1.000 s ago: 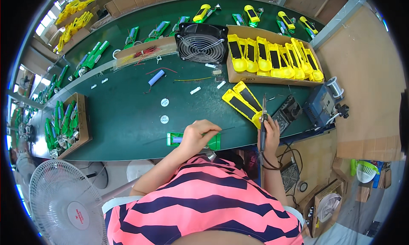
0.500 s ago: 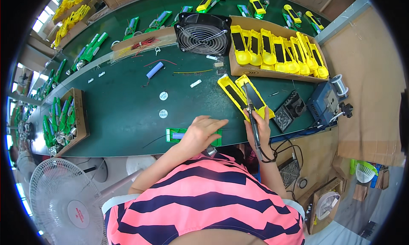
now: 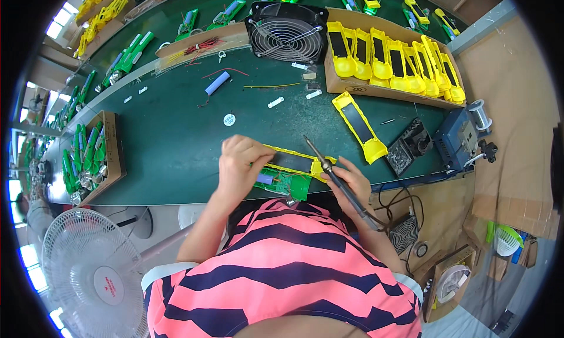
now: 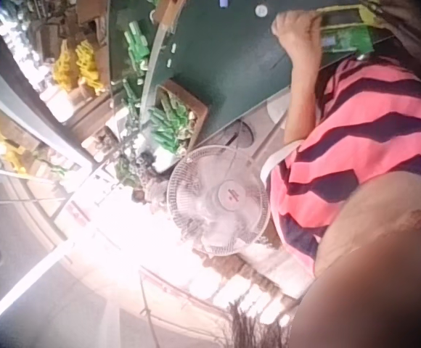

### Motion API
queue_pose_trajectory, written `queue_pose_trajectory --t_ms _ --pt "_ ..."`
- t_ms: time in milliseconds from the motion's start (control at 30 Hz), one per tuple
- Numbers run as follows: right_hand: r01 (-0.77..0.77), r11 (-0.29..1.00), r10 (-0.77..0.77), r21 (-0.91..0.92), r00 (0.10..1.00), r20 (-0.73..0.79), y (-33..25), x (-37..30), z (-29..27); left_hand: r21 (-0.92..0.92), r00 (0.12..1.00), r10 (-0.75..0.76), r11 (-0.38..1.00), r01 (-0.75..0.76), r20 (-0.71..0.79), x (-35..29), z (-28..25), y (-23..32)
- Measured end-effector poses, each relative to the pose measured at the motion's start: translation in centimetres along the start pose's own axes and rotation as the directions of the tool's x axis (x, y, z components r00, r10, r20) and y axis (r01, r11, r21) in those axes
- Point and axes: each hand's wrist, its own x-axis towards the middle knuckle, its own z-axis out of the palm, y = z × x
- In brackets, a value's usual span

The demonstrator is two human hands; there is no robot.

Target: Soldering internal components and wires inside flashlight housings on an assembly line.

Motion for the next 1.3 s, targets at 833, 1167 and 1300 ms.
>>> queue_pose_trajectory --t_ms 833,1167,1300 --pt "-0.589 0.384 0.659 0.711 0.714 0.235 -0.7 2.5 3.7 0.327 0.862 -0.112 0.943 -0.064 0.493 1.7 0.3 -1.0" --pt "-0.603 0.425 0.642 0.675 0.726 0.245 -0.8 2.4 3.6 0.357 0.867 -0.123 0.932 -0.067 0.483 1.5 0.5 -0.8" --pt "-0.519 0.431 0.639 0.738 0.753 0.157 -1.2 2.2 3.4 0.373 0.872 -0.125 0.925 -0.071 0.474 1.5 0.7 -0.8"
